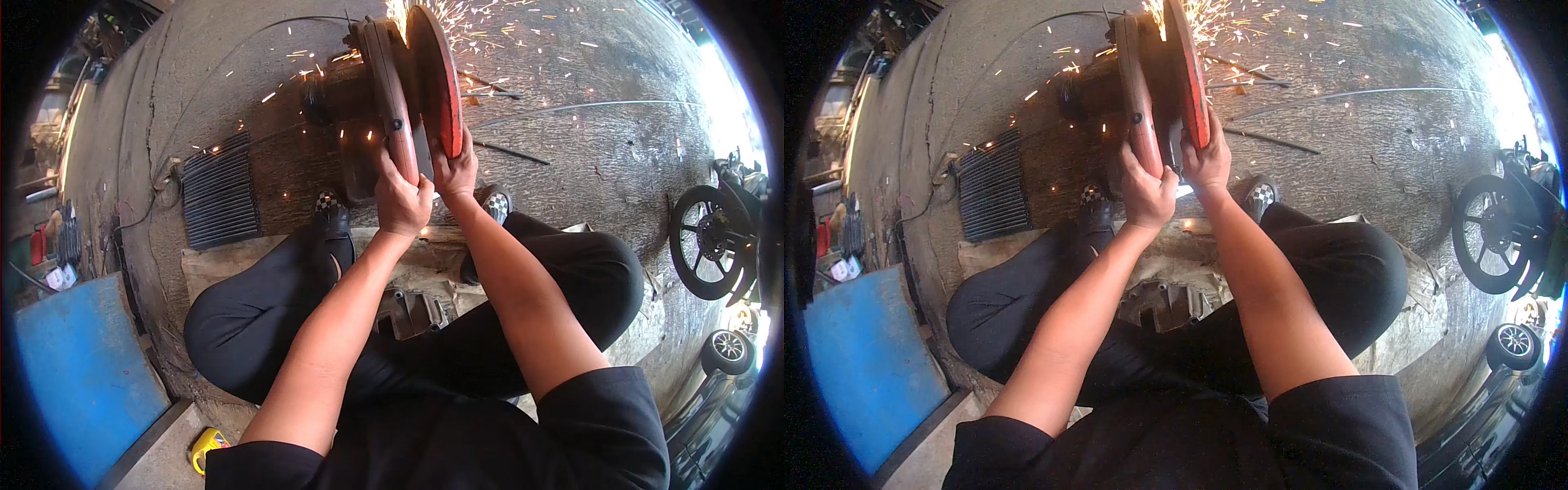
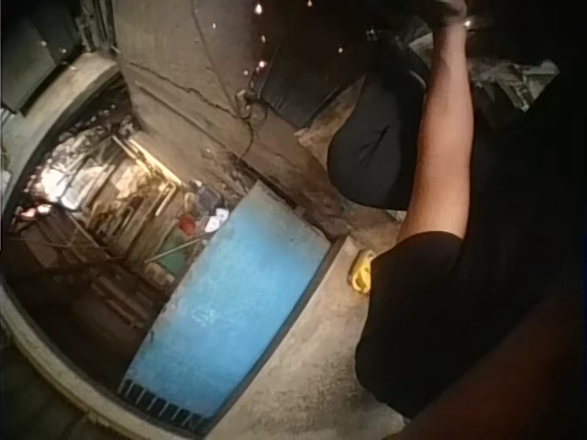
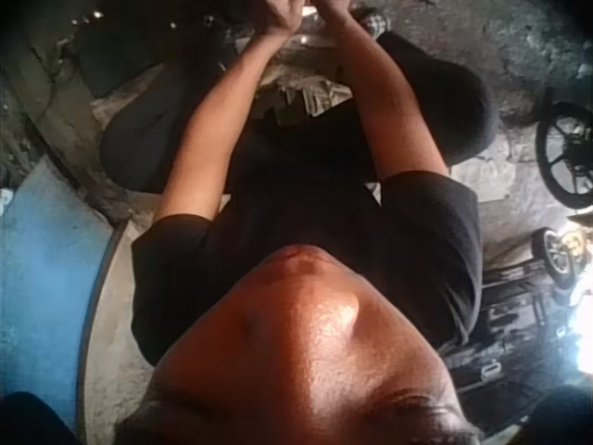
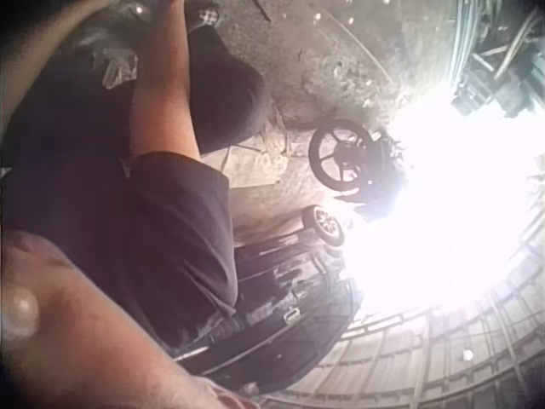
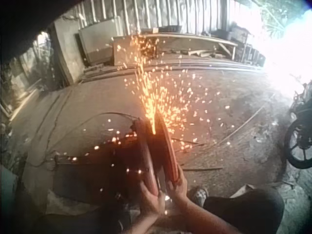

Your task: Cutting metal rods into smaller pieces using a chop saw.

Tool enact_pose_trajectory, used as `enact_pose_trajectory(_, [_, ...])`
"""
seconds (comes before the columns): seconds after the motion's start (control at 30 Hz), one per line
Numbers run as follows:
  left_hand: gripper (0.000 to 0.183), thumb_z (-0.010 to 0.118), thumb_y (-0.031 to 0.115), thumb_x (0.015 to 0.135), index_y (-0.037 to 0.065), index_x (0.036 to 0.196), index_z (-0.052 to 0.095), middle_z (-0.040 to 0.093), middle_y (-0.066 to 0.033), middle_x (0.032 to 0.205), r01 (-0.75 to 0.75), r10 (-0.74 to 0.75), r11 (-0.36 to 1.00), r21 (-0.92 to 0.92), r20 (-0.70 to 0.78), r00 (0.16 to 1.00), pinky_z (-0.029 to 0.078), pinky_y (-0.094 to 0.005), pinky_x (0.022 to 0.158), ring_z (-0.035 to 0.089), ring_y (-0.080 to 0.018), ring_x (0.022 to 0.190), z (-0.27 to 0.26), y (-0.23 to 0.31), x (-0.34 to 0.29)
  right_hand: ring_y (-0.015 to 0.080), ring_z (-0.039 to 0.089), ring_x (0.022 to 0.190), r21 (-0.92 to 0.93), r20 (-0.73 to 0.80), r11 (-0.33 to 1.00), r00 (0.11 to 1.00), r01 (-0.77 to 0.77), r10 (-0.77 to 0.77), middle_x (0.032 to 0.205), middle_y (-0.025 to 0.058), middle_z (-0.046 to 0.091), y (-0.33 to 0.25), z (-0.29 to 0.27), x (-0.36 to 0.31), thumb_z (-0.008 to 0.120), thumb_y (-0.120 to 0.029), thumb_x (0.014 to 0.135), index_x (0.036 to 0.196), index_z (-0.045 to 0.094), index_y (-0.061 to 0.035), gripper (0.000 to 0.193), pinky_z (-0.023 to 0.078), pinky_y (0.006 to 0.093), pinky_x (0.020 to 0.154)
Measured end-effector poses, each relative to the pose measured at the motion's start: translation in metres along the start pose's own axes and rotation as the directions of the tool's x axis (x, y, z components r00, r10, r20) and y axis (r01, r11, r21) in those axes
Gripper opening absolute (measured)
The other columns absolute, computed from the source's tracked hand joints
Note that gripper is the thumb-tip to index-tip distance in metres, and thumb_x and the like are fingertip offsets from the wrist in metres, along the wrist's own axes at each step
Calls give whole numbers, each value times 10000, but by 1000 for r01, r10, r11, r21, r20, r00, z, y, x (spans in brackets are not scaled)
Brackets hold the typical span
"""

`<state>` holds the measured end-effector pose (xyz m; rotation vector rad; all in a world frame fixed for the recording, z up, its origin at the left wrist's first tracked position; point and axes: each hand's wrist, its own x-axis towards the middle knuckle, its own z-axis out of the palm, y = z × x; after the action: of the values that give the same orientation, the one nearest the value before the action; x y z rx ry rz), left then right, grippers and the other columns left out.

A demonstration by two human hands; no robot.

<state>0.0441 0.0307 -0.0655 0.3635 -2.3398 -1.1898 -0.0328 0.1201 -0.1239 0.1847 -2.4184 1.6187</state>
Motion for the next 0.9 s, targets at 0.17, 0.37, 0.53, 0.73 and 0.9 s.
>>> enact_pose_trajectory(0.17, [751,574,29,735,-72,1400,241,493,-362,1237,-47,46,999,-16,-26,999,466,-511,924,544,-514,1098,1,-3,1,406,616,1046,-23,14,1000,1000,5,-5,1168,218,622,6,2,0,625,-231,833,1358,460,-54,578,501,437,859])
enact_pose_trajectory(0.37, [753,570,25,736,-73,1402,233,510,-361,1214,-21,22,1000,17,-22,1000,471,-502,923,547,-510,1100,-1,1,-1,398,600,1081,-37,52,999,998,-17,19,1228,219,593,2,-1,0,621,-257,836,1367,450,-54,593,490,431,896])
enact_pose_trajectory(0.53, [761,576,27,736,-77,1405,227,525,-359,1195,-86,85,996,-8,-23,996,469,-496,927,558,-502,1093,0,0,0,396,597,1089,-35,41,998,998,-53,55,1234,217,589,2,-1,-1,625,-269,833,1368,447,-49,605,489,425,907])
enact_pose_trajectory(0.73, [767,587,34,738,-83,1404,226,518,-358,1209,-28,28,998,65,-7,1000,465,-484,941,560,-494,1100,0,-1,-3,406,592,1092,-44,19,999,1000,11,-10,1237,224,585,10,2,-2,621,-282,841,1370,437,-42,610,490,430,903])
enact_pose_trajectory(0.9, [767,597,43,743,-83,1403,226,504,-366,1227,-22,21,1000,-18,-8,1000,467,-489,936,553,-503,1100,1,-3,-2,418,598,1073,-37,41,999,999,-5,7,1230,221,589,11,2,-2,627,-286,835,1388,412,-72,630,495,447,887])
